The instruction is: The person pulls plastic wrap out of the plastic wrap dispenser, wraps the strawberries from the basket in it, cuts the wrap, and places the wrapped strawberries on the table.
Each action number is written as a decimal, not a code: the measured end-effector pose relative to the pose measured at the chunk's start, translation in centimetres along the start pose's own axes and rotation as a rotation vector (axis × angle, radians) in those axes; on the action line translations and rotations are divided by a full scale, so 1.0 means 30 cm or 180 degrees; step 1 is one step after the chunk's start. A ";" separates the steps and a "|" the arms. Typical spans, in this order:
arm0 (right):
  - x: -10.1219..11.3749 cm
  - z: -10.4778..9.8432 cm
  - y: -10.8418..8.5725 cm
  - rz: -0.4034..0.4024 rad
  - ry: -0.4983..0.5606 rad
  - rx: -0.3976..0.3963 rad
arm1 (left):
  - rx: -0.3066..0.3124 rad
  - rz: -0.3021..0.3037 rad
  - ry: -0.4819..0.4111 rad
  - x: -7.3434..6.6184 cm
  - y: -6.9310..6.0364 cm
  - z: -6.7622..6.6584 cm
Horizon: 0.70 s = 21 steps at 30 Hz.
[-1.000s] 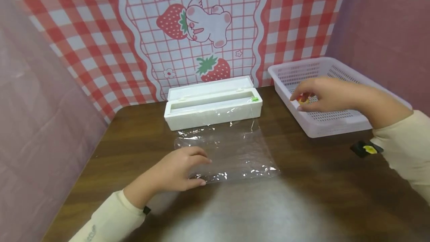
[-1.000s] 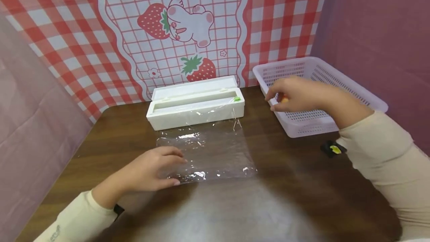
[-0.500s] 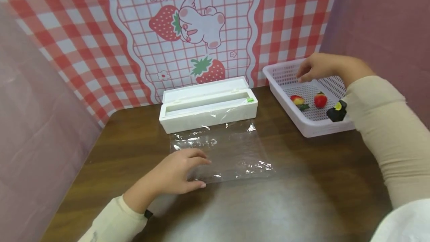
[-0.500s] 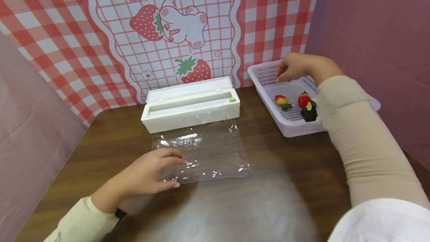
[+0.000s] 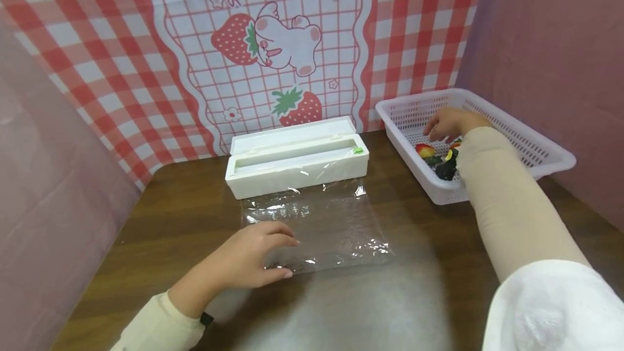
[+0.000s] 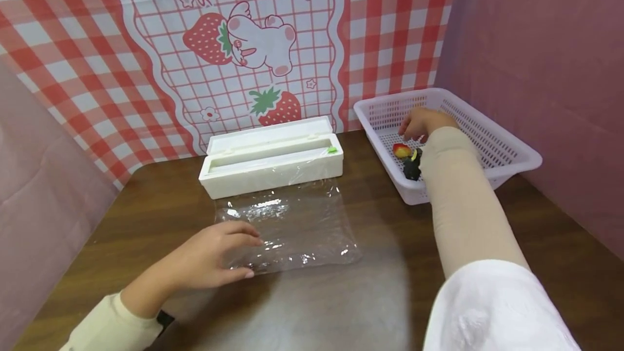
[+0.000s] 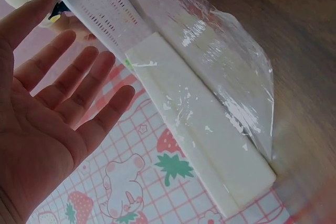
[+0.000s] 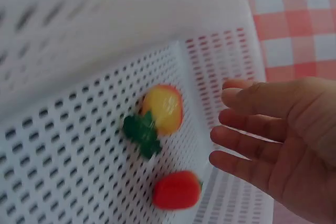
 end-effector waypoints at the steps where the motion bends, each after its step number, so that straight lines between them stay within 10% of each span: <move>1: -0.009 0.013 0.003 0.0028 0.0021 0.0097 | 0.0012 0.0003 -0.0015 0.000 0.000 0.001; 8: -0.018 0.070 0.016 0.0046 0.0208 0.0732 | 0.0092 0.0034 -0.0068 -0.004 0.011 0.003; 21: -0.017 0.079 0.059 0.0400 -0.0151 0.0749 | 0.0024 0.0164 -0.0191 -0.001 0.001 0.022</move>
Point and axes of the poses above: each hand's wrist, its own y-axis towards the middle knuckle, its own z-axis out of the palm, x = y × z, the point moved 6 cm from there along y, towards the middle knuckle, and after that the axes turned 10 degrees about x, right-handed, at the moved point
